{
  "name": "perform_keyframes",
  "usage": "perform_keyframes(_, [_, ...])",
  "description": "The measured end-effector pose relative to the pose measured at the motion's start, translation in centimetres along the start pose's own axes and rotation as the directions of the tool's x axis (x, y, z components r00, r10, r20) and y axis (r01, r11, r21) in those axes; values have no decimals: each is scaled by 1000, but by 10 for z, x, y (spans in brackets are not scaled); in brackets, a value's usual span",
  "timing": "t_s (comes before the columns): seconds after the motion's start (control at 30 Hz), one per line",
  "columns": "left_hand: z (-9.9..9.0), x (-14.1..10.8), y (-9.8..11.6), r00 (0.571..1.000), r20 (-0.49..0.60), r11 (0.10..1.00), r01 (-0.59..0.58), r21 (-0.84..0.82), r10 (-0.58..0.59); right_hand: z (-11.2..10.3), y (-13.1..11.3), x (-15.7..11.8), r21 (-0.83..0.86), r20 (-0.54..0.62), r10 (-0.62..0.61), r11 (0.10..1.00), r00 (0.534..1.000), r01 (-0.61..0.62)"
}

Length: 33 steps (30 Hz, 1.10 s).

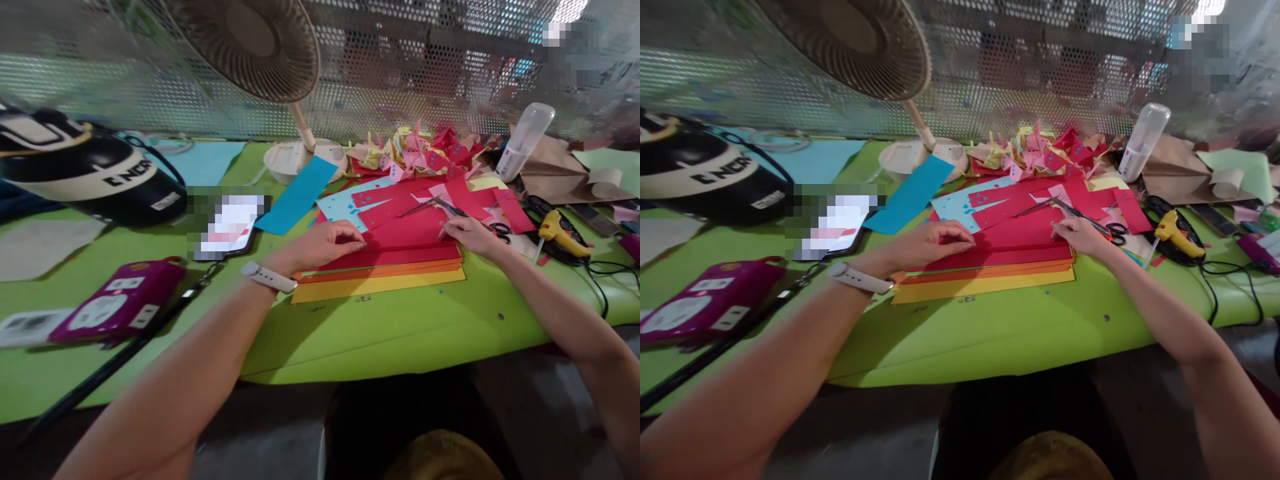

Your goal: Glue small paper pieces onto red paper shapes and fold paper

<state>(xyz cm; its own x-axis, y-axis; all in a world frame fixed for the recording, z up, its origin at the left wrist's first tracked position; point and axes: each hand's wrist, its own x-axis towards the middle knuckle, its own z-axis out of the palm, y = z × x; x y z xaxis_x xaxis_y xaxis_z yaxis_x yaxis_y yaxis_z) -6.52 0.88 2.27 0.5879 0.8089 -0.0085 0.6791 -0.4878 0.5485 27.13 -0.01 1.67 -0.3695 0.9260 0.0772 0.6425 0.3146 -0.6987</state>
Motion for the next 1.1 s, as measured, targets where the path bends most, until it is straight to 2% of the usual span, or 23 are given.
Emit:
perform_keyframes(0.07, [1, -1, 3, 1000, -15, 1000, -4, -2, 4, 1, 0, 0, 42, 3, 34, 999, 999, -34])
perform_keyframes(0.13, [4, -1, 8, 999, -53, 1000, -3, 13, 3, 1, 0, 0, 10, 13, 14, 1000, 1000, -14])
perform_keyframes(0.27, [16, -1, 19, 983, -171, 998, -65, 18, 67, 4, -1, -1, -174, 39, -145, 973, 989, 150])
perform_keyframes(0.37, [24, 1, 22, 979, -177, 994, -103, -22, 97, 8, -1, -2, -259, 26, -226, 939, 974, 225])
perform_keyframes(0.53, [27, 4, 16, 973, -188, 990, -140, -12, 135, 15, -1, 0, -339, -9, -224, 918, 975, 208])
perform_keyframes(0.7, [27, 3, 16, 960, -159, 973, -227, 41, 231, 21, -8, -2, -409, -10, -272, 879, 962, 245])
perform_keyframes(0.83, [27, 2, 24, 941, -143, 947, -284, 152, 306, 23, -18, -5, -446, 29, -326, 842, 945, 304])
perform_keyframes(0.97, [27, -1, 32, 943, -165, 939, -244, 244, 288, 22, -23, -7, -433, 32, -324, 848, 946, 305])
perform_keyframes(1.1, [24, -6, 40, 966, -163, 944, -146, 295, 200, 24, -24, -8, -404, 63, -304, 863, 951, 302])
